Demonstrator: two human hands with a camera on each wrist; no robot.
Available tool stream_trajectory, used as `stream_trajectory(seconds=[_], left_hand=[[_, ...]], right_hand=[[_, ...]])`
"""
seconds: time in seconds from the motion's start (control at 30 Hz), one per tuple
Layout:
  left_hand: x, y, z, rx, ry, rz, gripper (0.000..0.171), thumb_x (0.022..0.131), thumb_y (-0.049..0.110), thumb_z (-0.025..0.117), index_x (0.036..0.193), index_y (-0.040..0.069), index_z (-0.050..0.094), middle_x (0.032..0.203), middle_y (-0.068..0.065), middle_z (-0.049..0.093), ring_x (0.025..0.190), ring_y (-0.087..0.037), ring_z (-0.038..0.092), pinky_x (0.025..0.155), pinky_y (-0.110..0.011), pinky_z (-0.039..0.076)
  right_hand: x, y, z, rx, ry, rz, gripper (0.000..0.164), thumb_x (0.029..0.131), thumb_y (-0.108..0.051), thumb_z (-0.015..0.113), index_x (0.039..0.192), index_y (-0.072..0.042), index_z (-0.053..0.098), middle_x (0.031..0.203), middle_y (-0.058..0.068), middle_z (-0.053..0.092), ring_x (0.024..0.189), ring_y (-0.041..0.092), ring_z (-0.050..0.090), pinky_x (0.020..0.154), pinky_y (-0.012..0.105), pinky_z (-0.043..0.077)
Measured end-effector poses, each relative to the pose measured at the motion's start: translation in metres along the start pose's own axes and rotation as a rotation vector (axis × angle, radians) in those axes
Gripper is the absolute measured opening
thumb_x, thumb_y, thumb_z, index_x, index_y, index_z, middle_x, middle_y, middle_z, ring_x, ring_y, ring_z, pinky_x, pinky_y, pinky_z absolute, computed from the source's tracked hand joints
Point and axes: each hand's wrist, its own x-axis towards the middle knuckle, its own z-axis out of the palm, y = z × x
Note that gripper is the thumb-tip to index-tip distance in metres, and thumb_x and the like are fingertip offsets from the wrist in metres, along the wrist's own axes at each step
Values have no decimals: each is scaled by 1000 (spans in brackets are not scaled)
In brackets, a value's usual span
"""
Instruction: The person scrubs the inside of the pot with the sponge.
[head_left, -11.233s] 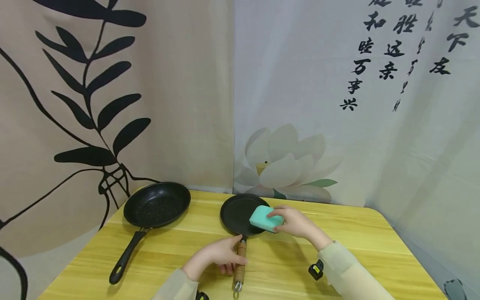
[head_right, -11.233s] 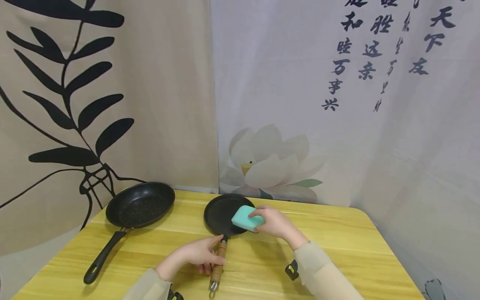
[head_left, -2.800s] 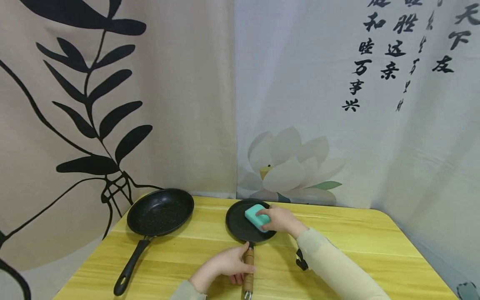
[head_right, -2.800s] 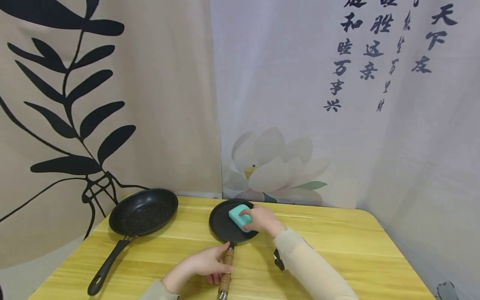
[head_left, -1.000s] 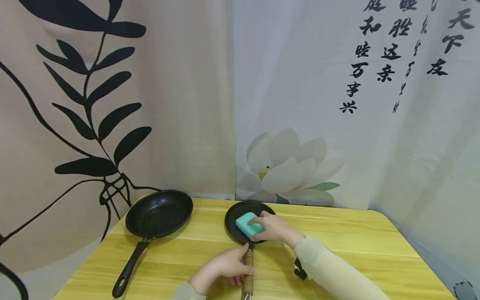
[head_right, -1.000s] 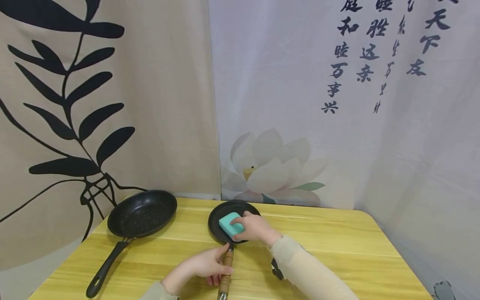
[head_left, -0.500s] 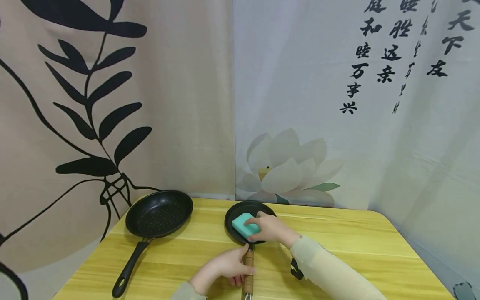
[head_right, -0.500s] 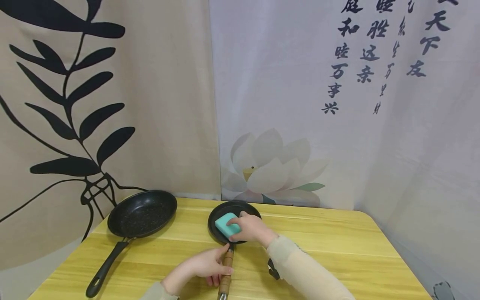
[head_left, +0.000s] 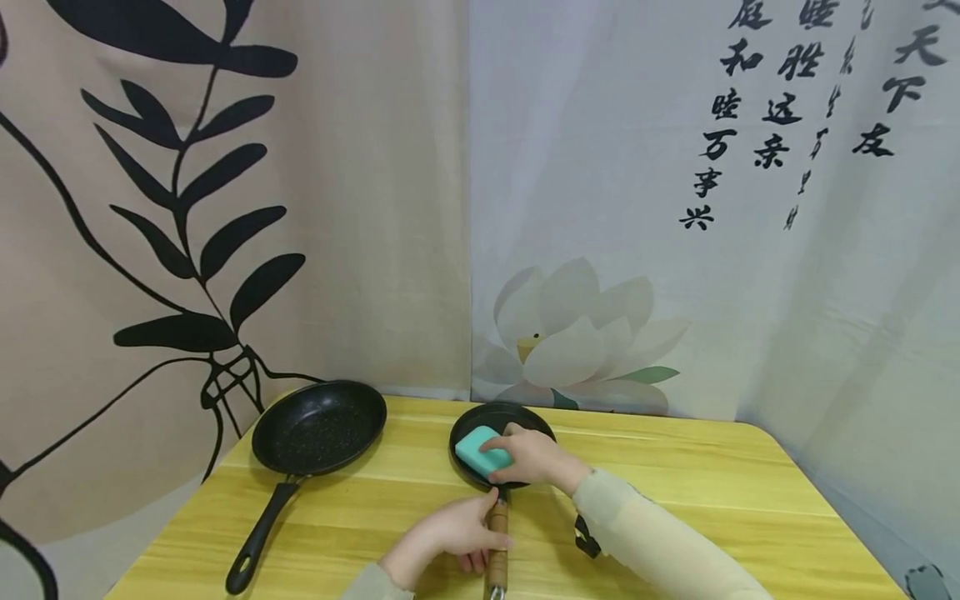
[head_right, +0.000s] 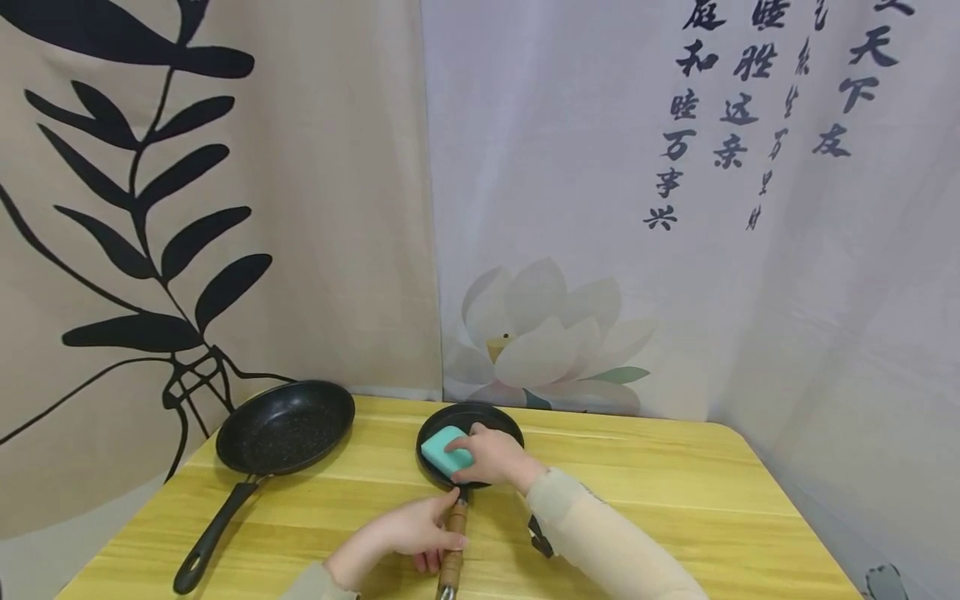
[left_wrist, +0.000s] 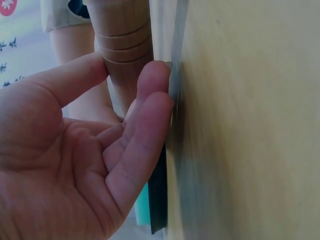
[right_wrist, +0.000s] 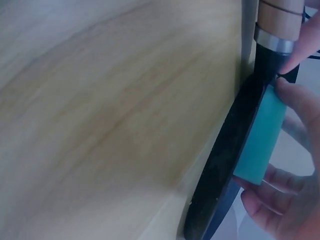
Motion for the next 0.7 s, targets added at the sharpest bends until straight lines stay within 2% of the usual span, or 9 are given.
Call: stream_trajectory(seconds=[0.5,0.7], left_hand=[[1,-2,1,-1,4,4,80,94,22,67,148,-12,20,63,-14,66,52,-24,63,46,-37,54],[1,-1,1,4,10,3,80,94,22,67,148,-12,20,63,-14,66,52,-24,63,48,-39,55]], right_hand=[[5,-1,6,-22,23,11,47,87,-46,71,130,-28,63,108,3,56,71,6,53,67,28,50],[9,-1,9,-53,48,19,47,87,-47,70,130,-29,64,105,3,56,67,5,50,62,26,48]])
